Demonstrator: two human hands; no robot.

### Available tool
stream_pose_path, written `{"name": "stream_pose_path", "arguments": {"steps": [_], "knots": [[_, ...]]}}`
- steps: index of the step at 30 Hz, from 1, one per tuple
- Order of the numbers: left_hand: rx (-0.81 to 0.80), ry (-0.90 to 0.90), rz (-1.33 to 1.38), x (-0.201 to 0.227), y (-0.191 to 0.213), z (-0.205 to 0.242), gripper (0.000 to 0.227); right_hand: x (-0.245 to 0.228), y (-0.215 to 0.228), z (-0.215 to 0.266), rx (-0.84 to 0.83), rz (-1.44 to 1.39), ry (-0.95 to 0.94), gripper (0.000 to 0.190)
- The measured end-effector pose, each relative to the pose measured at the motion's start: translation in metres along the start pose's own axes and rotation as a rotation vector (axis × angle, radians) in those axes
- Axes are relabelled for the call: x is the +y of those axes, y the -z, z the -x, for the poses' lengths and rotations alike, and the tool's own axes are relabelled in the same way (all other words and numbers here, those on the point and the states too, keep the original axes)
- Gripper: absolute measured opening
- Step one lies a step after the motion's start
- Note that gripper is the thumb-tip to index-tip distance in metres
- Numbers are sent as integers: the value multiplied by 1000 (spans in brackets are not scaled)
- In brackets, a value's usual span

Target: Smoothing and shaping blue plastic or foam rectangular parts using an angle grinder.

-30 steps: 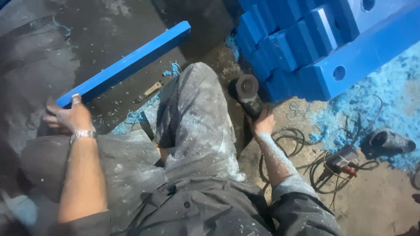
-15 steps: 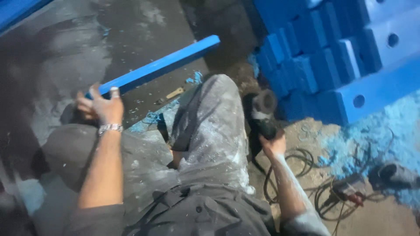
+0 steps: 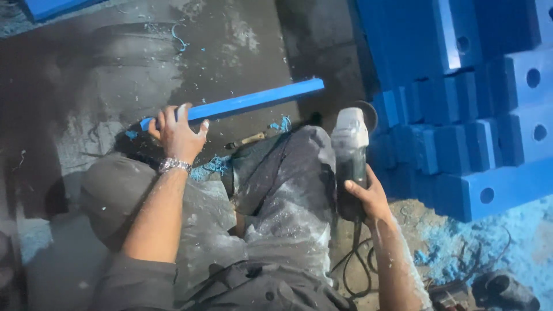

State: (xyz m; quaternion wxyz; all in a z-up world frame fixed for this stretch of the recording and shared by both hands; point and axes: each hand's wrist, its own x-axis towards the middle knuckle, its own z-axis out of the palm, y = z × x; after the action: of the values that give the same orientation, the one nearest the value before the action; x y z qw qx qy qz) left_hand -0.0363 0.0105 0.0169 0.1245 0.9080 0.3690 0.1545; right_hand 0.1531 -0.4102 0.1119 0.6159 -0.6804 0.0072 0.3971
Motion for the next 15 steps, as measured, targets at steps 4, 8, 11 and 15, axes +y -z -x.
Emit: {"name": "stream_pose_path", "arguments": {"steps": [4,8,11,15], "knots": [[-13,18,-29,0,-3,-9,48,-7,-22,-30,-157,-311,62,62],[-25,16,-54,4,3,-6,47,-41,-39,-43,-168,-424,167,71],[-19,40,-43,6,3,-11,47,-51,-31,-65,-90,-331,198,70],[-40,58,-37,6,0,-9,45,-57,-28,-95,236,303,133,58]]}}
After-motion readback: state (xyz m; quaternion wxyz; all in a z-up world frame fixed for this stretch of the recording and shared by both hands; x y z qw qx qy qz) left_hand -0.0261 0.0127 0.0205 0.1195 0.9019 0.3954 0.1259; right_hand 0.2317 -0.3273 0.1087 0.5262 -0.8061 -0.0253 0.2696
